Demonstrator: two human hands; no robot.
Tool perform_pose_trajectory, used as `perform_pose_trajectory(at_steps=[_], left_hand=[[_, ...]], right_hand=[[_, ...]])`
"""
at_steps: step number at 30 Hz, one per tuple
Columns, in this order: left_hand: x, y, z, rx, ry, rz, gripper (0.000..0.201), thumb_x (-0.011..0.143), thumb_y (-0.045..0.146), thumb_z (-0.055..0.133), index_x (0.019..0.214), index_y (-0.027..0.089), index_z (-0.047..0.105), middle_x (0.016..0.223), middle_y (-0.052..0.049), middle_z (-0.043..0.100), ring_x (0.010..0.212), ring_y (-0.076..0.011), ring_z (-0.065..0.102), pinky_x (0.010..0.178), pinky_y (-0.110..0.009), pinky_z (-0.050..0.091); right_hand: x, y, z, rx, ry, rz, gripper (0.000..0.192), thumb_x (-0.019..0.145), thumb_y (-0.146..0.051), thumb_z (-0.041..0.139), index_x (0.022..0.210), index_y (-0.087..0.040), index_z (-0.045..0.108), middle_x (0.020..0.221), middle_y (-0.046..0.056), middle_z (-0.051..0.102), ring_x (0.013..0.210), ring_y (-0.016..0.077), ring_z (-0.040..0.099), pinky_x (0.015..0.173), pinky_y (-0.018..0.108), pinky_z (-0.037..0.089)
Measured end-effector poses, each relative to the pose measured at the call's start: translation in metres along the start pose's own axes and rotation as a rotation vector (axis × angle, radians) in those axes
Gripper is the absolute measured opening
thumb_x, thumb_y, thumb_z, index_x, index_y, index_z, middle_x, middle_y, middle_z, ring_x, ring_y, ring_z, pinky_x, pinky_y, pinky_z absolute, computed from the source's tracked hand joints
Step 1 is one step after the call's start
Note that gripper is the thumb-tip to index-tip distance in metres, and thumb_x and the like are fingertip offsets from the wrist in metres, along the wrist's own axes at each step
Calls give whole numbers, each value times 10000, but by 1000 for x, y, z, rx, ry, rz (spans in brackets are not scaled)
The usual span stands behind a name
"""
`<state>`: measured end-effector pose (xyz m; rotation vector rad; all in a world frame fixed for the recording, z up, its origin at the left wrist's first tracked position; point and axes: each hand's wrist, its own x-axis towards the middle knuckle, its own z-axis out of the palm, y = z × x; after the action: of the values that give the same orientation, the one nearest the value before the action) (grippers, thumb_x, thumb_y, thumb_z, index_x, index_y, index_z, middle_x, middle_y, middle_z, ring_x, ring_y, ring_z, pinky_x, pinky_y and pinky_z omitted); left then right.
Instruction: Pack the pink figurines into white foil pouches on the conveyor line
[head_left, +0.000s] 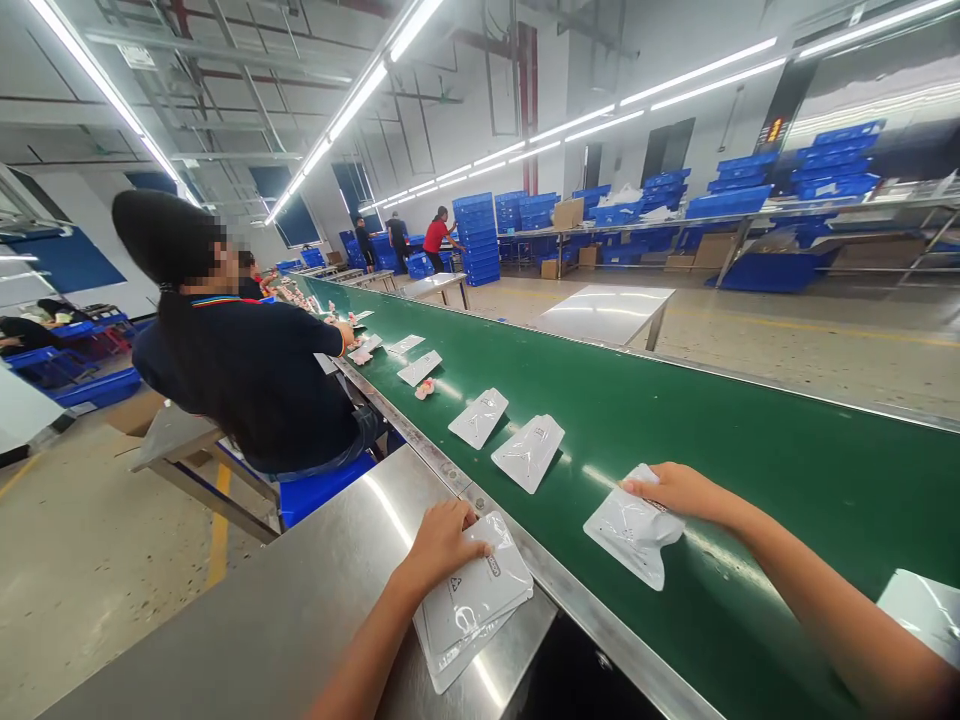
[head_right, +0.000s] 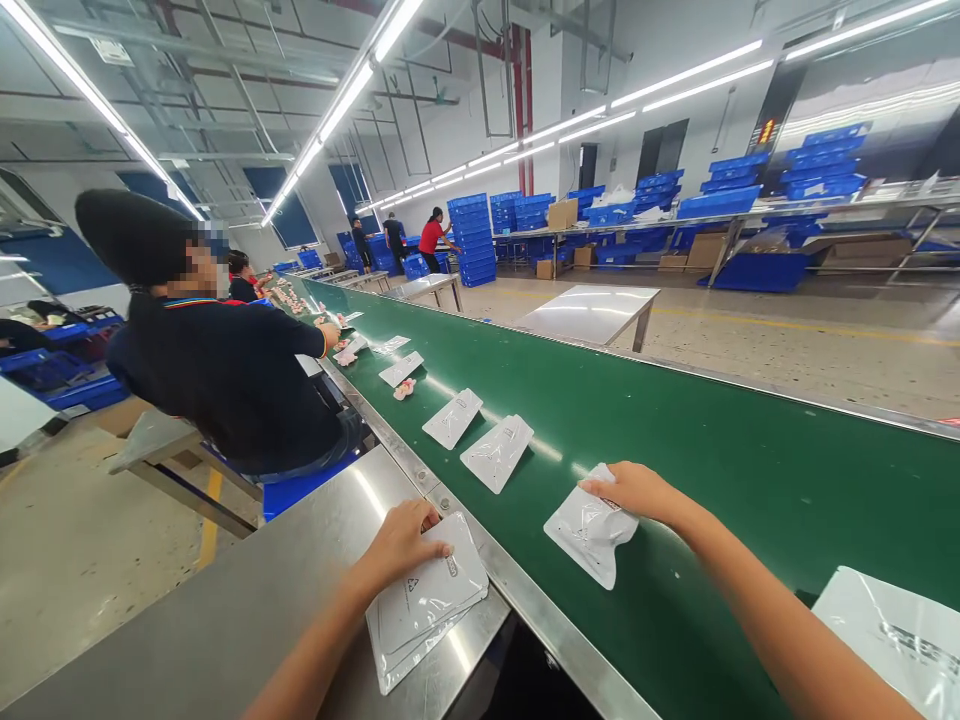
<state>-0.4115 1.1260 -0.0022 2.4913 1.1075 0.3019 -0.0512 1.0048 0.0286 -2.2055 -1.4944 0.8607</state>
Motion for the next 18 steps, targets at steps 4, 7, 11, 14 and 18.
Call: perform_pose_trajectory(at_steps=[4, 7, 11, 14, 18], left_hand=[[4, -6, 7, -29, -16, 15, 221, 723, 381, 619, 681, 185, 525, 717, 9, 571, 728, -184, 501, 635, -271, 318], [3, -13, 7, -86, -5, 56, 206, 790, 361, 551, 686, 184, 546, 717, 4, 577, 714, -172, 506, 639, -266, 331], [-2, -19, 2, -108, 61, 164, 186, 854, 328, 483, 767, 206, 593, 780, -4, 601, 767, -170, 526, 719, -278, 365], [-6, -14, -4, -115, 171, 173, 139, 848, 312, 500, 821, 220, 600, 819, -12, 605, 808, -179, 525, 758, -292, 372], [-14, 12, -13, -333, 256, 87, 95, 781, 286, 590, 767, 202, 547, 753, 10, 555, 713, -152, 497, 671, -260, 378]], right_hand=[[-6, 12, -11, -147, 144, 66, 501, 743, -677, 411, 760, -232, 642, 886, 41, 676, 802, 254, 616, 633, 326, 444], [-17, 3, -16, -248, 429, 29, 441, 800, -602, 380, 909, -262, 638, 1152, 28, 592, 966, 269, 577, 716, 378, 462], [-32, -34, -2, -295, 650, -195, 351, 862, -464, 364, 940, -258, 636, 1233, 21, 538, 1092, 248, 512, 843, 402, 446], [-41, -71, 26, -251, 568, -431, 326, 887, -417, 372, 985, -242, 628, 1220, 39, 551, 1108, 220, 504, 921, 380, 415], [-48, -116, 66, -120, 265, -667, 371, 867, -429, 463, 1176, -231, 521, 1218, 53, 556, 1101, 204, 511, 916, 343, 412]])
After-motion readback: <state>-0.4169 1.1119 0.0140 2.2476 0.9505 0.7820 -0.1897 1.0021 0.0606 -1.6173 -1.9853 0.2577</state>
